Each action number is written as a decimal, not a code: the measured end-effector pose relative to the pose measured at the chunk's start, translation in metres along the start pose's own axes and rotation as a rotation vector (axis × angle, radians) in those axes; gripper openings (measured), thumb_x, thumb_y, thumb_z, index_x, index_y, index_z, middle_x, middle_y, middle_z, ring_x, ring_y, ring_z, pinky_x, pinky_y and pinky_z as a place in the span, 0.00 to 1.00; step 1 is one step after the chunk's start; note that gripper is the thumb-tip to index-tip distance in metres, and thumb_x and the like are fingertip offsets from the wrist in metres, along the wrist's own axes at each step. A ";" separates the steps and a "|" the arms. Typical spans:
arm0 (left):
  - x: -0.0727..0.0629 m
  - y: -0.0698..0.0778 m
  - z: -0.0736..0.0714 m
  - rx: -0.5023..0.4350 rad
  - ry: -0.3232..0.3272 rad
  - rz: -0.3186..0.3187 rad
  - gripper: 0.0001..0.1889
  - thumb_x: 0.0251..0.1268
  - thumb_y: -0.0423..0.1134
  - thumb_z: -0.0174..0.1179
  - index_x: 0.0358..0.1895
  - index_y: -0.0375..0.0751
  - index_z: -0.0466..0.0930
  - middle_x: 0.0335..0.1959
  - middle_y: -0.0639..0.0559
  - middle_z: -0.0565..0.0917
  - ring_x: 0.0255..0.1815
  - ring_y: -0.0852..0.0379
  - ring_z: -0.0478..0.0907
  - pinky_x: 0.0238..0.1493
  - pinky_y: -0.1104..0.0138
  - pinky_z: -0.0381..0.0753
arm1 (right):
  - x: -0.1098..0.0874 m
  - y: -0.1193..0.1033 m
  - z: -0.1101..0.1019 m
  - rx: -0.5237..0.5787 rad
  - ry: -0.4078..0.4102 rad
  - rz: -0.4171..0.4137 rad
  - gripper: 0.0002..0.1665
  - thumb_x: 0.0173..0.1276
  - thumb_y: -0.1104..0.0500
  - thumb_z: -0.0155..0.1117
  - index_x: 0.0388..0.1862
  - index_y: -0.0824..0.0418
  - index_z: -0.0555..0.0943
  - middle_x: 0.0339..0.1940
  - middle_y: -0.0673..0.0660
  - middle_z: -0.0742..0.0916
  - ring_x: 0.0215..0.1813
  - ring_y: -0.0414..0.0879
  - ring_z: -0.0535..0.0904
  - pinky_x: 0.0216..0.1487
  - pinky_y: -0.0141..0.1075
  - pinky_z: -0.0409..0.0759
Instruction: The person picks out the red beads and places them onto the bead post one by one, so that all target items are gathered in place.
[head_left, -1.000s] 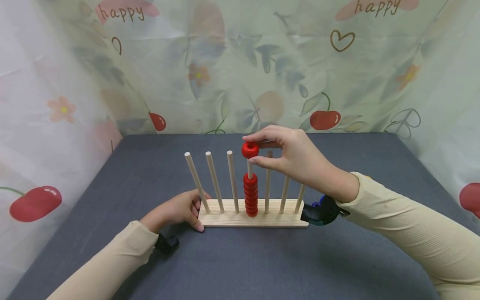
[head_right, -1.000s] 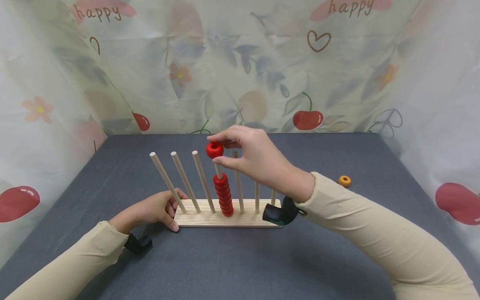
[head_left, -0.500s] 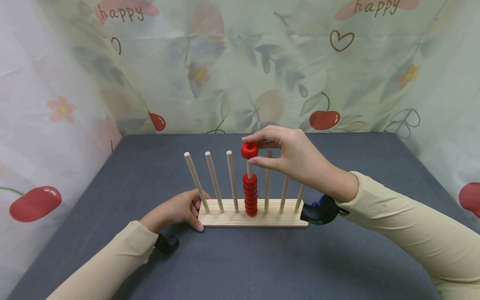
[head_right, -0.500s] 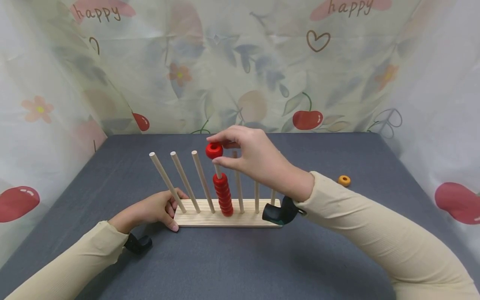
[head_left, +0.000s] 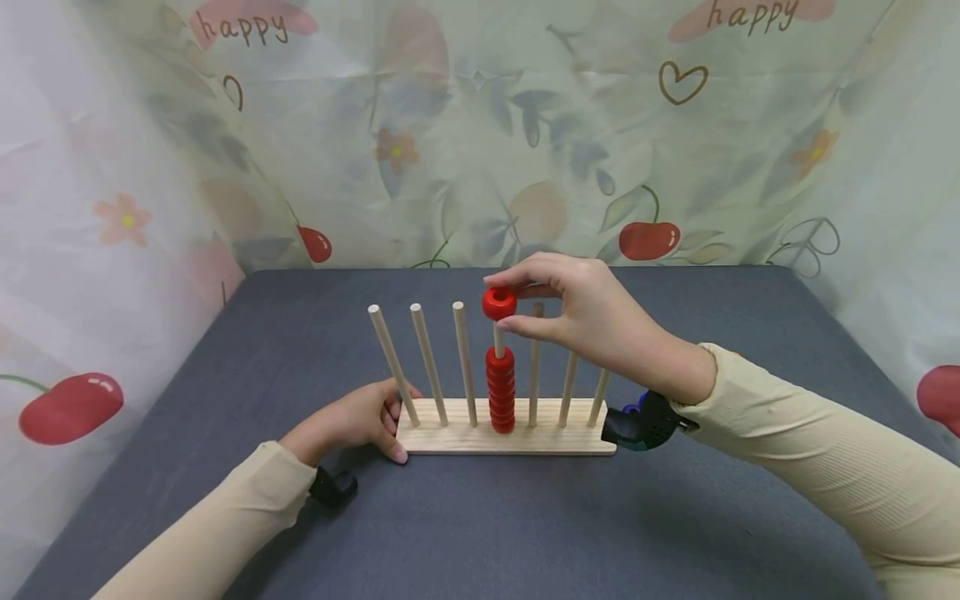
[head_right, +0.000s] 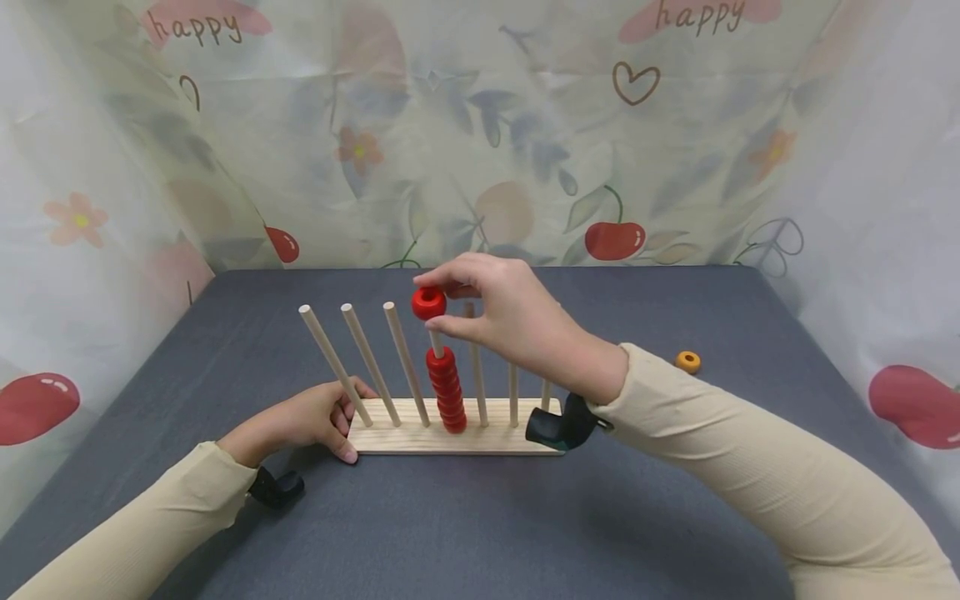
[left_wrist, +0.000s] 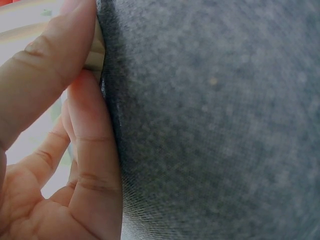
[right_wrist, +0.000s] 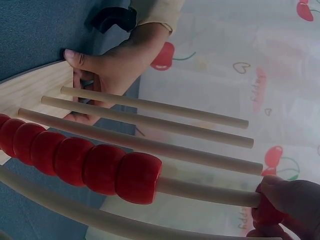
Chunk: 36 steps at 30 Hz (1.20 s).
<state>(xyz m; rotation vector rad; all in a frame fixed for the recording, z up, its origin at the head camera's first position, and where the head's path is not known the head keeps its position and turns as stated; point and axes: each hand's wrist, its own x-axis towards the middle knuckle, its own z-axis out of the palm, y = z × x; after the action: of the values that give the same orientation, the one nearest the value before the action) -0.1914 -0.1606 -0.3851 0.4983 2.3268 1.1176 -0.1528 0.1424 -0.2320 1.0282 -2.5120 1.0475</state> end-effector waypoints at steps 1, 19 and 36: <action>0.000 0.000 0.000 0.000 0.002 0.000 0.41 0.32 0.25 0.79 0.58 0.30 0.71 0.30 0.46 0.74 0.29 0.56 0.71 0.30 0.68 0.74 | 0.000 0.000 0.000 0.000 -0.003 0.002 0.26 0.55 0.63 0.75 0.54 0.58 0.82 0.51 0.51 0.86 0.51 0.42 0.83 0.54 0.36 0.79; 0.002 0.002 0.000 0.006 0.010 -0.018 0.41 0.32 0.26 0.79 0.59 0.31 0.71 0.30 0.46 0.73 0.29 0.55 0.70 0.31 0.67 0.73 | -0.001 0.002 -0.002 0.009 -0.007 0.003 0.26 0.55 0.63 0.75 0.55 0.57 0.82 0.54 0.51 0.85 0.54 0.42 0.82 0.56 0.35 0.78; -0.001 -0.001 -0.001 0.002 -0.024 -0.010 0.44 0.34 0.28 0.79 0.62 0.31 0.69 0.32 0.46 0.73 0.30 0.55 0.72 0.32 0.67 0.74 | -0.005 0.000 -0.002 0.077 0.024 -0.076 0.28 0.56 0.63 0.75 0.57 0.57 0.80 0.56 0.51 0.83 0.58 0.42 0.79 0.59 0.32 0.75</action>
<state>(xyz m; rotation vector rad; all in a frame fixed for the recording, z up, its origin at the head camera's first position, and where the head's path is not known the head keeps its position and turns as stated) -0.1912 -0.1619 -0.3849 0.4974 2.3079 1.0987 -0.1495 0.1464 -0.2325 1.1153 -2.4105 1.1351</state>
